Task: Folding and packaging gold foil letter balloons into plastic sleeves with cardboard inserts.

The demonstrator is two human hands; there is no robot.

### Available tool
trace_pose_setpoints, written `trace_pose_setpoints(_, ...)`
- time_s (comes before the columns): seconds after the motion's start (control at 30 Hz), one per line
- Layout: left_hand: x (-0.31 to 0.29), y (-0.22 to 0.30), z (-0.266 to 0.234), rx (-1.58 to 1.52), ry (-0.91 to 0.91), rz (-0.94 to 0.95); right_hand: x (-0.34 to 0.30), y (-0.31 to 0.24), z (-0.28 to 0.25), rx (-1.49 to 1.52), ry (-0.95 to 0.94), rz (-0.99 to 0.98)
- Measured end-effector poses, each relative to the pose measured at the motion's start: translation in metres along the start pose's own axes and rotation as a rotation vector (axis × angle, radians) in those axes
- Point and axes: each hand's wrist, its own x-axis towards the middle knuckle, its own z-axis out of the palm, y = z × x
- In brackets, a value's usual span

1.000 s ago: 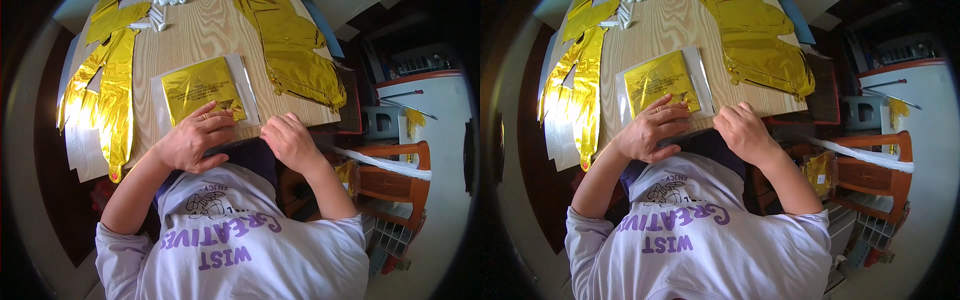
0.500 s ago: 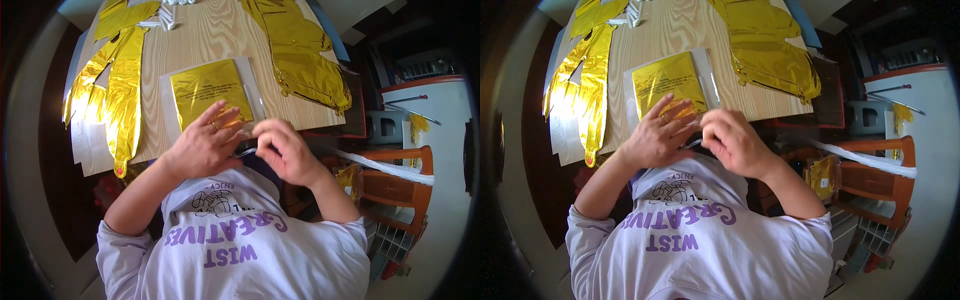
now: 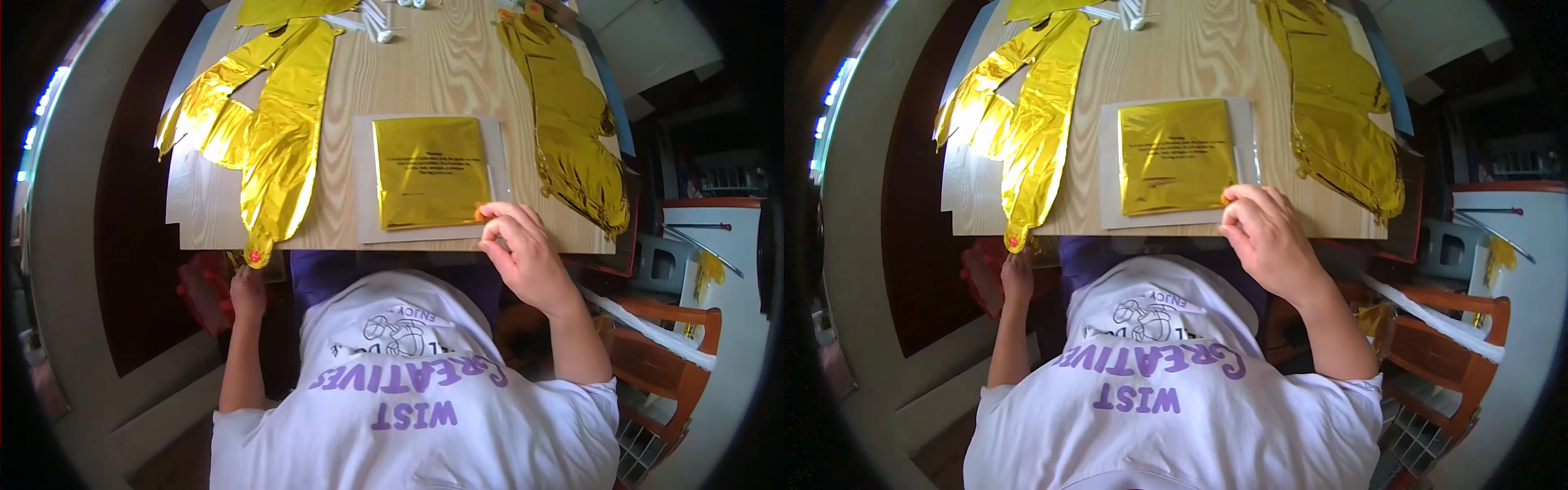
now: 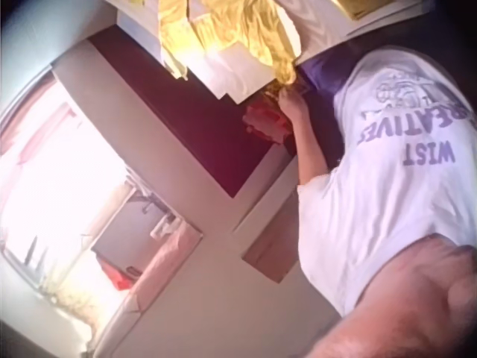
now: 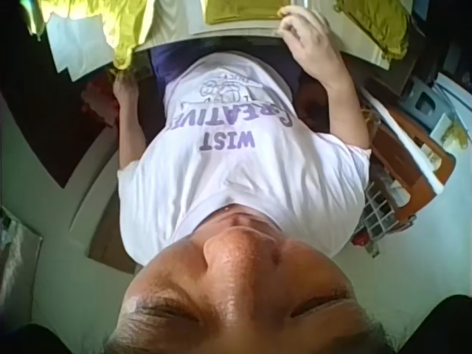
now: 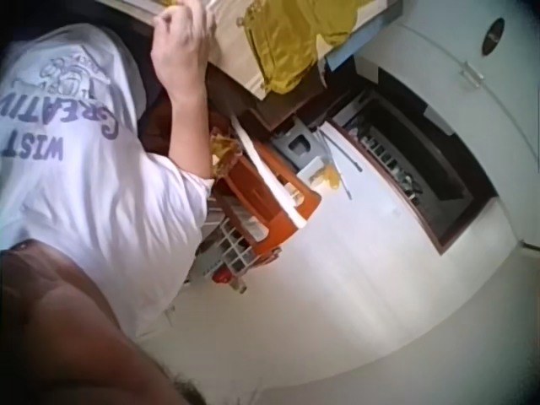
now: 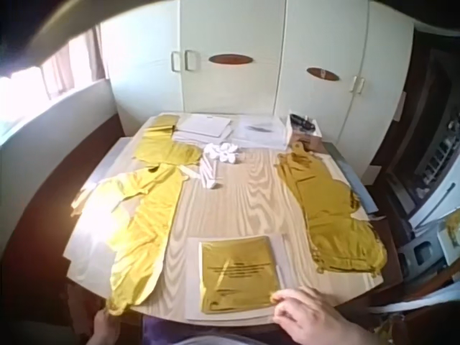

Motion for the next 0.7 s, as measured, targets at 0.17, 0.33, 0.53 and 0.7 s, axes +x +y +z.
trace_pose_setpoints(0.17,0.020,-0.167,0.092,-0.392,-0.186,-0.716,0.009,-0.005,-0.001,0.007,-0.037,0.026)
trace_pose_setpoints(0.33,0.102,-0.180,0.128,-0.279,-0.222,-0.802,0.011,-0.012,-0.004,0.001,-0.053,0.133)
trace_pose_setpoints(0.53,0.125,-0.218,0.096,-0.138,-0.231,-0.744,0.013,-0.017,-0.009,0.025,-0.057,0.201)
trace_pose_setpoints(0.7,0.087,-0.230,0.089,-0.045,-0.283,-0.696,0.012,-0.030,-0.014,0.010,0.049,0.135)
